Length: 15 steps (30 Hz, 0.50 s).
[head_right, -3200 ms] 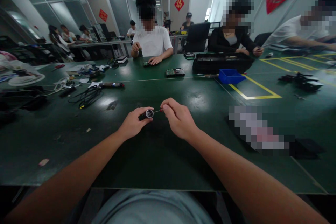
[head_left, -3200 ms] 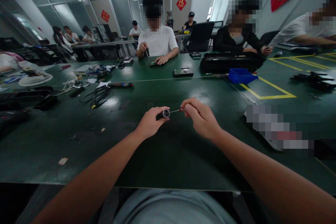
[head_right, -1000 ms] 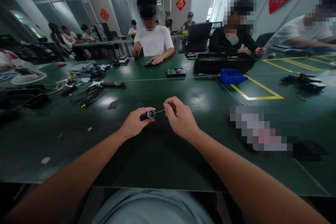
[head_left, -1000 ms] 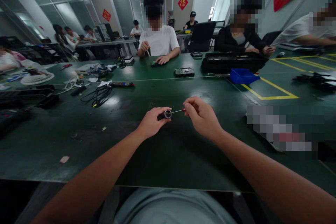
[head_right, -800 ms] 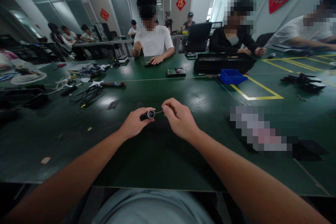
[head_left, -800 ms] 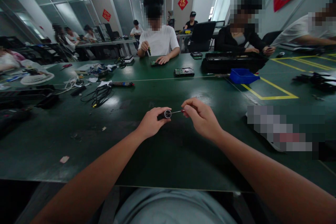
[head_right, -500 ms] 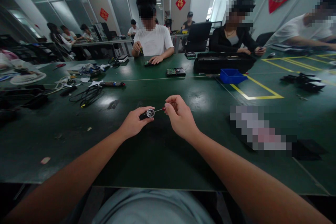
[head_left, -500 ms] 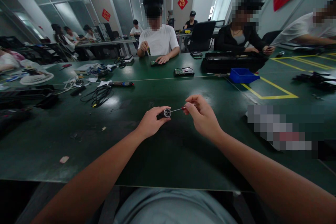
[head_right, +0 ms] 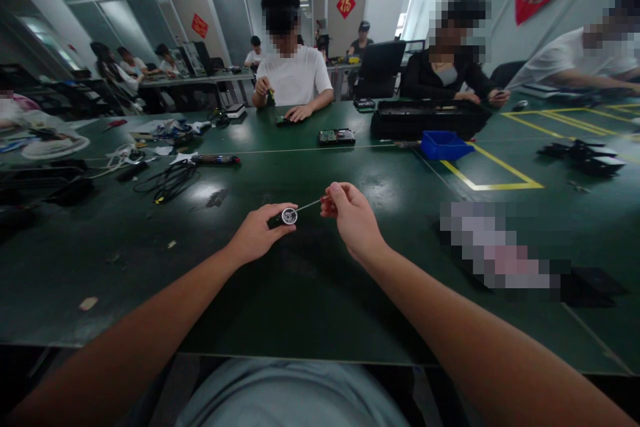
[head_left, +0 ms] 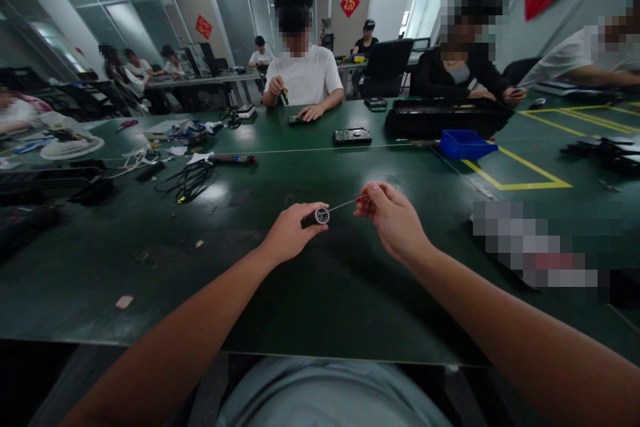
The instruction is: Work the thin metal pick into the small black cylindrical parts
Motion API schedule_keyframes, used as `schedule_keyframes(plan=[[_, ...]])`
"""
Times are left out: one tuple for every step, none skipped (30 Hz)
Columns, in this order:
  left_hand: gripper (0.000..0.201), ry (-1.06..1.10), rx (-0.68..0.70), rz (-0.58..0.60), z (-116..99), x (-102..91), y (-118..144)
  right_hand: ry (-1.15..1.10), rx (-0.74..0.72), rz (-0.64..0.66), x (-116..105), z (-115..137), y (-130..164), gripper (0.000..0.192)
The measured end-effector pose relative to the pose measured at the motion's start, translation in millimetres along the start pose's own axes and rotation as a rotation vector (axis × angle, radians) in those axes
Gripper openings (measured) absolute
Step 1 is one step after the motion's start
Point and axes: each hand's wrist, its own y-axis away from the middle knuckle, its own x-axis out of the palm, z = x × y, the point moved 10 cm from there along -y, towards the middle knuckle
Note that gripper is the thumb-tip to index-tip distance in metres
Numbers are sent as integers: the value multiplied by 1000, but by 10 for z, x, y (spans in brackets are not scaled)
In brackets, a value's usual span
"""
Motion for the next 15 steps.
schedule_keyframes(plan=[[41,1,0,-2,-4,-3,0,49,-43,-4,-2,48,9,26],[40,2,-1,-3,-7,-6,0,104,-82,1,8,93,22,25],[40,3,-3,-3,-10,-8,-1,159,-117,10,23,136,38,25],[40,3,-6,-2,-12,-9,0,215,-147,18,40,176,57,24],[39,4,-8,-2,-13,-11,0,266,-170,24,57,210,76,24],[39,4,-10,-1,-14,-12,0,314,-194,25,70,245,96,23],[40,4,-11,-1,-14,-12,1,354,-218,25,83,281,116,22],[40,3,-11,0,-14,-11,1,386,-243,20,91,317,134,22],[40,3,-9,-2,-14,-11,1,410,-263,16,99,346,150,21],[40,2,-5,-2,-15,-10,1,429,-275,13,105,366,162,20],[40,0,-2,-3,-14,-8,1,445,-282,13,110,380,170,20],[40,-3,2,-3,-12,-5,1,460,-285,16,116,388,174,20],[40,-5,4,-2,-8,-2,0,476,-288,21,122,395,177,20],[41,-8,6,-1,-4,3,0,492,-293,27,128,403,180,20],[41,-12,7,0,2,7,-1,510,-299,32,132,412,181,21]])
